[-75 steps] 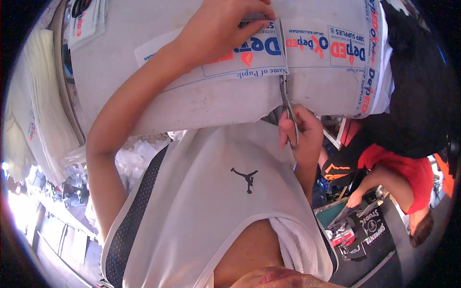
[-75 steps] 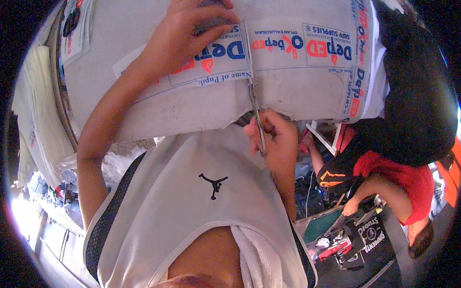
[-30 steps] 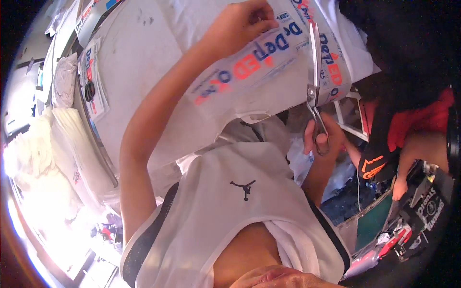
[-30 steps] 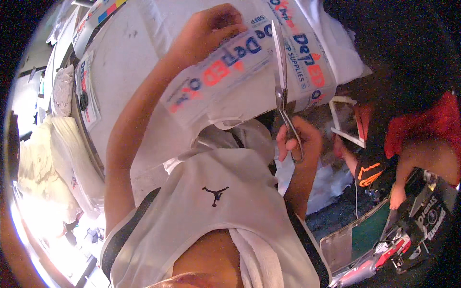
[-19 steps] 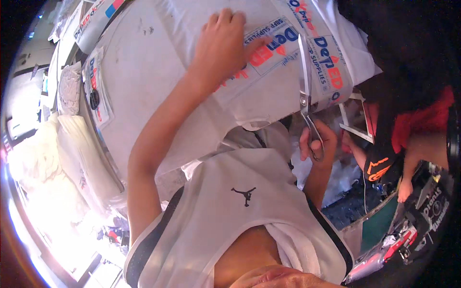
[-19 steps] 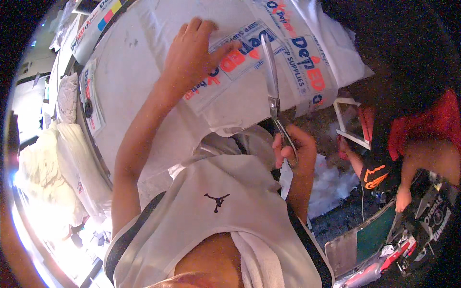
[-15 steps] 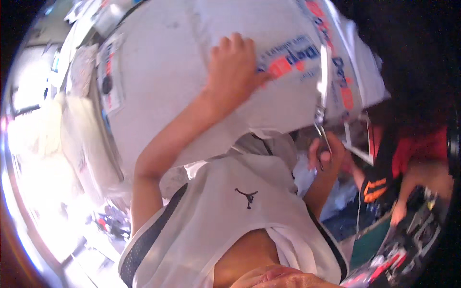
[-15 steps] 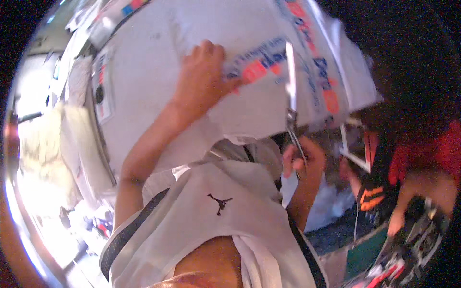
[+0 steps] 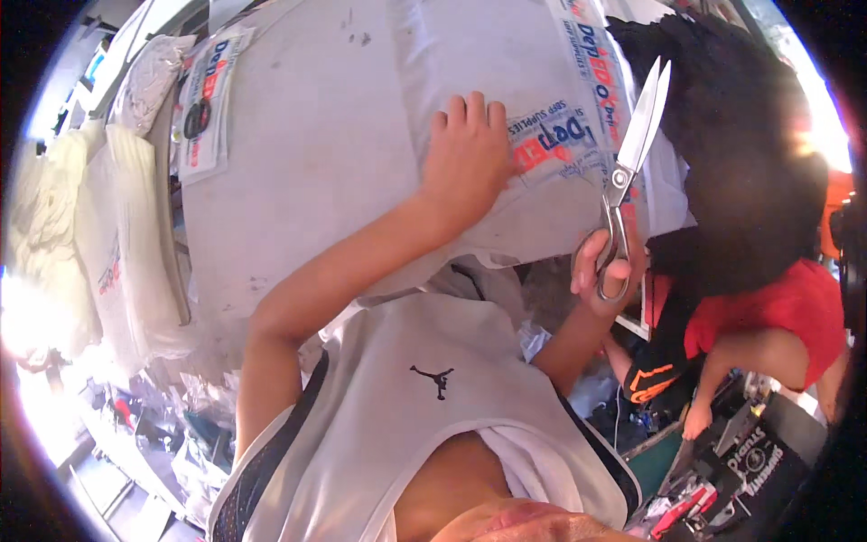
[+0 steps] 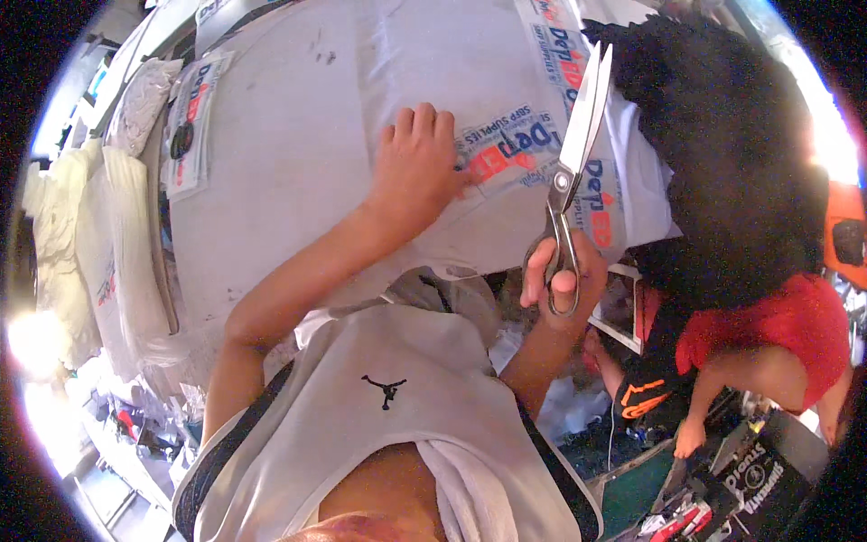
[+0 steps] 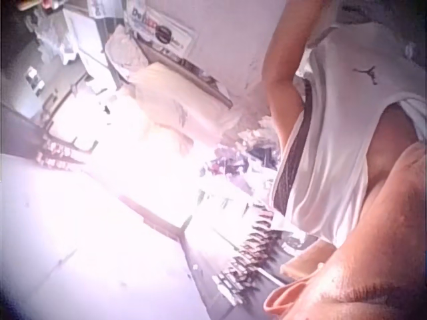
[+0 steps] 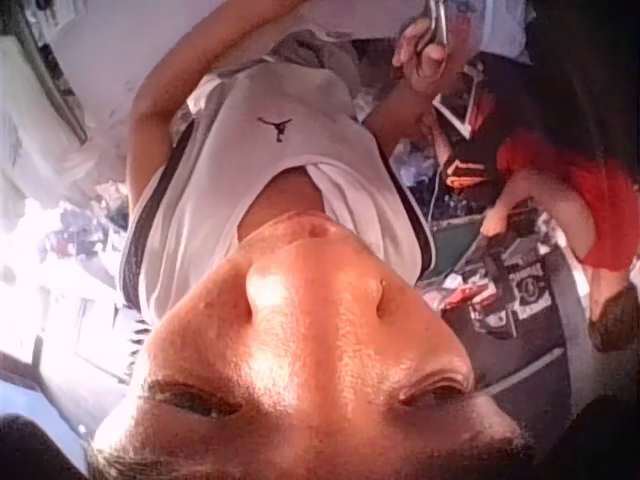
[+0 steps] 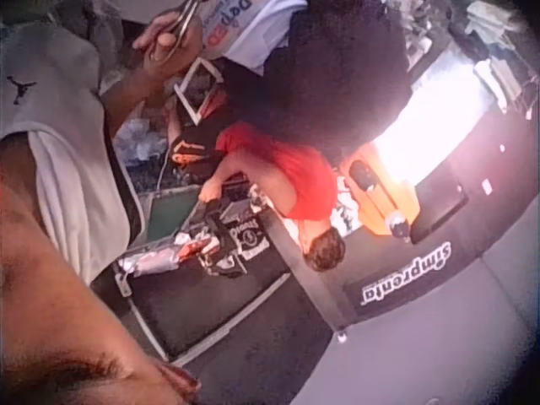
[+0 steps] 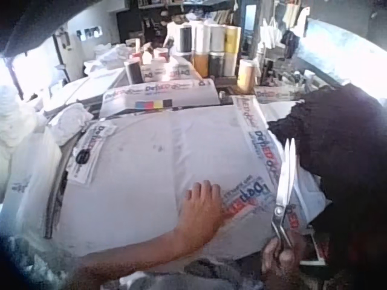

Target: The person cuts a strip of printed stickers with scissors and places them in a stack.

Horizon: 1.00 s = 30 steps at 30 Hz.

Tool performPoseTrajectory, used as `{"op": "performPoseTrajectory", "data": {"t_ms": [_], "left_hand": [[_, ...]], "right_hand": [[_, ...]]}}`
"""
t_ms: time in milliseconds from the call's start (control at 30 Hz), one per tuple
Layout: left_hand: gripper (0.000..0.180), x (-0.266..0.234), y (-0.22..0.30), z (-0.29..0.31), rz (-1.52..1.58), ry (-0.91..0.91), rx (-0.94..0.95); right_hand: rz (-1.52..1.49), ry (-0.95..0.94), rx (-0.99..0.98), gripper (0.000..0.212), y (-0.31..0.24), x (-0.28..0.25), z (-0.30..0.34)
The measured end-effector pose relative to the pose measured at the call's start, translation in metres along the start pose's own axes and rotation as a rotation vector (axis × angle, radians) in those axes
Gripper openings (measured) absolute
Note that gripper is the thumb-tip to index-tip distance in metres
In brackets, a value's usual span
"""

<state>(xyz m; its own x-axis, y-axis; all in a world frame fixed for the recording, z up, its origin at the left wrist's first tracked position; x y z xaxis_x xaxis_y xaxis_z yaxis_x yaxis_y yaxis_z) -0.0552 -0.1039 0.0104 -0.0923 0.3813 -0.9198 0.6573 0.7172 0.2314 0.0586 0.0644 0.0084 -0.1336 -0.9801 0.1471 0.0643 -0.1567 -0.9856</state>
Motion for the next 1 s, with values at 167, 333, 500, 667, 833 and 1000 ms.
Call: {"op": "performPoseTrajectory", "data": {"t_ms": [167,333,500,667,833,1000], "left_hand": [[0.063,0.015,-0.01,-0.013,0.048,-0.124,-0.008],[0.054,0.015,-0.016,-0.025,0.185,0.022,0.203],[0.037,0.06,-0.039,-0.039,0.497,-0.299,0.062],[0.04,-0.044,-0.099,0.001,0.675,-0.059,0.019],[0.048,-0.144,-0.275,0.09,0.311,0.121,-0.434],[0.048,-0.142,-0.396,0.156,-0.068,-0.061,-0.685]], "right_hand": [[-0.034,0.031,-0.069,0.075,-0.004,-0.011,0.001],[-0.028,-0.017,-0.086,0.074,-0.011,0.0,-0.004],[-0.059,0.125,-0.101,0.067,0.019,-0.032,-0.014],[0.054,0.019,-0.183,0.066,0.018,-0.031,-0.03],[0.172,0.326,-0.228,0.054,0.038,-0.033,-0.049],[0.794,0.497,-0.449,0.024,0.034,-0.021,-0.034]]}}
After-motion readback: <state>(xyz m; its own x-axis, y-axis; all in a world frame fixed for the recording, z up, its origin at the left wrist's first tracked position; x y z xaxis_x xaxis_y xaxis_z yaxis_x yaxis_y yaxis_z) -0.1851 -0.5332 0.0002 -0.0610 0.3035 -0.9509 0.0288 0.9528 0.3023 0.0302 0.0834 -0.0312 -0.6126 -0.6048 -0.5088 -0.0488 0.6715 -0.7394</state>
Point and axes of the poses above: each hand's wrist, its own z-axis away from the middle knuckle, its own x-axis out of the palm, y = z × x, the point moved 9 cm from there along -z, towards the middle knuckle, and after that the axes turned 15 degrees about x, right-handed, at the moved point
